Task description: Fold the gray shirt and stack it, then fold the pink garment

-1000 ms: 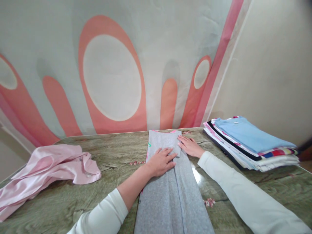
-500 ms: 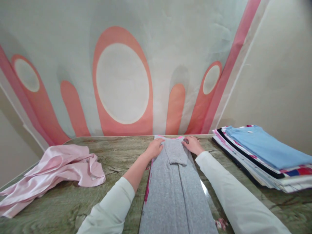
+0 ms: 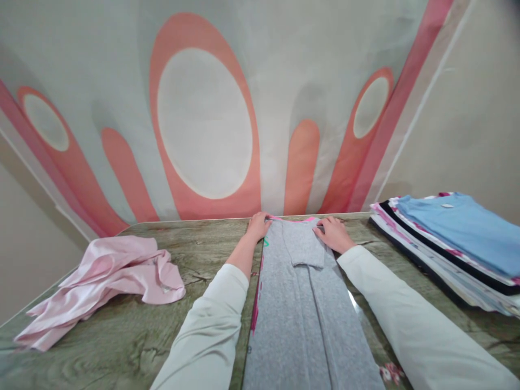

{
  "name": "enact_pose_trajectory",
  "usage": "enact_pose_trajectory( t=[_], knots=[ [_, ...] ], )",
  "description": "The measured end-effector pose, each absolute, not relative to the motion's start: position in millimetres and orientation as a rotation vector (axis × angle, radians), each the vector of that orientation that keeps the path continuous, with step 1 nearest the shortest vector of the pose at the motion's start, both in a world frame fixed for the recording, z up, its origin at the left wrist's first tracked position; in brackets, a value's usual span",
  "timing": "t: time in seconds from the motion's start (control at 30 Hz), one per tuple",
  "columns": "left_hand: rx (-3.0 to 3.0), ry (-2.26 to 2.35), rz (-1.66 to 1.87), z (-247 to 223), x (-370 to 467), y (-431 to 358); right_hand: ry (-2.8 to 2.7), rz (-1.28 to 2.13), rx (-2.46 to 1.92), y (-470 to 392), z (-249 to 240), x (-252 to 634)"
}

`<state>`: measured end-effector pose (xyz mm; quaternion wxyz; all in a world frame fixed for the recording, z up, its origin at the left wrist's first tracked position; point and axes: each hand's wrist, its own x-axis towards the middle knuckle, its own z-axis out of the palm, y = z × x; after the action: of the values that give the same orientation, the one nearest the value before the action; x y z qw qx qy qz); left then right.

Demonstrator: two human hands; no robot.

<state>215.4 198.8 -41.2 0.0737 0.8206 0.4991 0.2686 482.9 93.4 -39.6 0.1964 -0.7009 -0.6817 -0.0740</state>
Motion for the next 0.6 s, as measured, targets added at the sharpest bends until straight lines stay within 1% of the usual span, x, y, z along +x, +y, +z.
enact_pose_trajectory(
  t=[0.13,0.23,0.43,0.6],
  knots=[
    [2.457,1.499,0.829,-41,216,198,-1.897,-0.185,-1.943,93,-39,482],
    [2.462,1.469,0.869,-39,217,198,-1.893,-0.162,-1.844,93,-37,481],
    [2.492,1.380,0.987,-31,217,194,-1.826,0.108,-1.572,92,-35,477],
    [2.499,1.347,0.996,-27,217,196,-1.650,0.166,-1.435,95,-38,475]
  ],
)
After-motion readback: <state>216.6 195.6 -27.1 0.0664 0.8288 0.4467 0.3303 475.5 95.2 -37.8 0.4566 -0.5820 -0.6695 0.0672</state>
